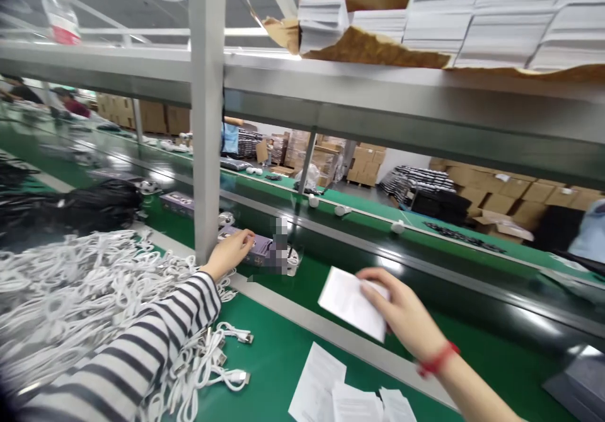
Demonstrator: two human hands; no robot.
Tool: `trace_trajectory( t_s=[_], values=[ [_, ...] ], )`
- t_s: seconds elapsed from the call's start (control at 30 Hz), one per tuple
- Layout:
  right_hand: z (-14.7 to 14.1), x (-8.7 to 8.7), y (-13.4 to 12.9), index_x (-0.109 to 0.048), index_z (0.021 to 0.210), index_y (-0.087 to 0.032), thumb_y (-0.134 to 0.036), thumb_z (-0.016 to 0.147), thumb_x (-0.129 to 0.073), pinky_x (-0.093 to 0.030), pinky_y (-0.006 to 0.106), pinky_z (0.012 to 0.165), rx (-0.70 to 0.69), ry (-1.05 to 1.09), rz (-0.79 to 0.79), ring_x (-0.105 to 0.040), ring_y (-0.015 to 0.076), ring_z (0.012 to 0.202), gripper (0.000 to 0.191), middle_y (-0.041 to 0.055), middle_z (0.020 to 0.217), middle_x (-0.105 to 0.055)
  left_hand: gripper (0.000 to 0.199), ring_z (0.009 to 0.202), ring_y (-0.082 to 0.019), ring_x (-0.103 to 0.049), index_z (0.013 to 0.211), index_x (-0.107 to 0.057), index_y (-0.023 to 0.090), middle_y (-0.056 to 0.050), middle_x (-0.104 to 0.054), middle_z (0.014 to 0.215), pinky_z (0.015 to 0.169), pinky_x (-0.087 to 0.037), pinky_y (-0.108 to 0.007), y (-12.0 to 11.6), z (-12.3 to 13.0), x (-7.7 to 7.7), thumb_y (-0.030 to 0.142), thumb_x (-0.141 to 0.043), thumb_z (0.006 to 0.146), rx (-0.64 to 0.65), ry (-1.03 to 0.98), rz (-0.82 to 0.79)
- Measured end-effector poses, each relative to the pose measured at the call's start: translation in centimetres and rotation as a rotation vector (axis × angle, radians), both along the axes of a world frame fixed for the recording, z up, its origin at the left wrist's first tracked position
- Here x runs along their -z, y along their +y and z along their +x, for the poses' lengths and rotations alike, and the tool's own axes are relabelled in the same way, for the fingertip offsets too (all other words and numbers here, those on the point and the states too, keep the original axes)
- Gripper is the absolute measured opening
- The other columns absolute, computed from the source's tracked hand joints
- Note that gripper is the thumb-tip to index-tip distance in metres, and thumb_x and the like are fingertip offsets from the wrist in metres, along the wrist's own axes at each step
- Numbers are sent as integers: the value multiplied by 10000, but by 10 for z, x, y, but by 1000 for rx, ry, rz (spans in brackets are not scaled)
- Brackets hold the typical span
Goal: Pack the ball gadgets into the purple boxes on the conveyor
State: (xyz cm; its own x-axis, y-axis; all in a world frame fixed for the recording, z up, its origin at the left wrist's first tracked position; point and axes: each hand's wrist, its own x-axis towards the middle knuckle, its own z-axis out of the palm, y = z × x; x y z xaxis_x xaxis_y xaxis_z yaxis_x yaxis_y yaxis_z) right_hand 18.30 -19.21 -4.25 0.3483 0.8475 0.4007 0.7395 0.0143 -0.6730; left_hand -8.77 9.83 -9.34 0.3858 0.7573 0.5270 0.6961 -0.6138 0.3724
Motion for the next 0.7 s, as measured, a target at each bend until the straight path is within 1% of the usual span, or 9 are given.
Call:
trace_trajectory(
  t_s=[0.07, 0.1, 0.17, 0.2, 0.27, 0.37, 0.47, 0.6, 0.7],
  values=[
    [0, 2, 57, -634, 1000, -224, -495, 815, -515, -388, 248, 370, -59, 40, -54, -553, 169, 513, 350, 33, 741, -649, 267, 865, -202, -624, 1081, -555, 252, -37, -620, 1036, 682, -441, -276, -1, -1, 0, 424, -406, 942, -12, 14, 15],
    [0, 5, 87, -634, 997, -205, -463, 818, -492, -379, 243, 377, -38, 33, -47, -553, 166, 514, 345, 32, 730, -648, 295, 867, -205, -622, 1088, -556, 250, -42, -610, 1041, 690, -442, -276, -3, -2, -1, 464, -427, 930, -12, 17, 28],
    [-2, 12, 139, -654, 939, -179, -387, 813, -484, -402, 245, 438, 0, -38, -90, -565, 164, 540, 298, 33, 717, -654, 369, 860, -208, -619, 1112, -548, 247, -51, -590, 1051, 706, -447, -278, -7, -5, -1, 535, -465, 898, 3, 19, 59],
    [-4, 16, 160, -665, 899, -172, -347, 803, -495, -417, 249, 481, 7, -70, -109, -578, 166, 572, 263, 37, 729, -664, 384, 846, -207, -619, 1125, -543, 247, -52, -581, 1052, 704, -449, -278, -8, -6, -1, 543, -478, 889, 16, 24, 69],
    [-7, 24, 189, -678, 825, -172, -273, 779, -523, -434, 260, 568, 4, -121, -145, -601, 177, 649, 191, 43, 764, -680, 351, 832, -204, -618, 1144, -536, 246, -53, -565, 1062, 697, -453, -282, -9, -8, 0, 492, -488, 899, 43, 45, 67],
    [-11, 30, 211, -676, 759, -189, -200, 757, -544, -426, 288, 657, 20, -183, -171, -610, 208, 755, 132, 50, 793, -687, 273, 846, -200, -617, 1140, -546, 240, -57, -549, 1084, 706, -459, -285, -8, -8, 2, 387, -458, 928, 90, 62, 16],
    [-16, 33, 221, -664, 711, -199, -165, 750, -557, -415, 300, 680, 34, -231, -207, -607, 220, 773, 119, 53, 774, -679, 272, 843, -192, -613, 1126, -550, 240, -54, -549, 1061, 697, -460, -275, -5, -7, 4, 394, -410, 949, 125, 46, -10],
    [-18, 40, 222, -649, 739, -203, -175, 796, -546, -429, 263, 668, -34, -235, -261, -612, 179, 747, 121, 30, 799, -687, 286, 823, -203, -618, 1176, -505, 238, -59, -552, 1075, 662, -455, -276, -2, -5, 7, 382, -439, 938, 57, 42, 4],
    [-10, 42, 215, -638, 776, -191, -212, 824, -544, -435, 230, 597, -114, -211, -325, -606, 149, 661, 107, 11, 751, -678, 278, 845, -211, -625, 1194, -486, 233, -66, -549, 1111, 677, -458, -283, -1, -6, 7, 342, -418, 947, 19, 24, 13]
  ],
)
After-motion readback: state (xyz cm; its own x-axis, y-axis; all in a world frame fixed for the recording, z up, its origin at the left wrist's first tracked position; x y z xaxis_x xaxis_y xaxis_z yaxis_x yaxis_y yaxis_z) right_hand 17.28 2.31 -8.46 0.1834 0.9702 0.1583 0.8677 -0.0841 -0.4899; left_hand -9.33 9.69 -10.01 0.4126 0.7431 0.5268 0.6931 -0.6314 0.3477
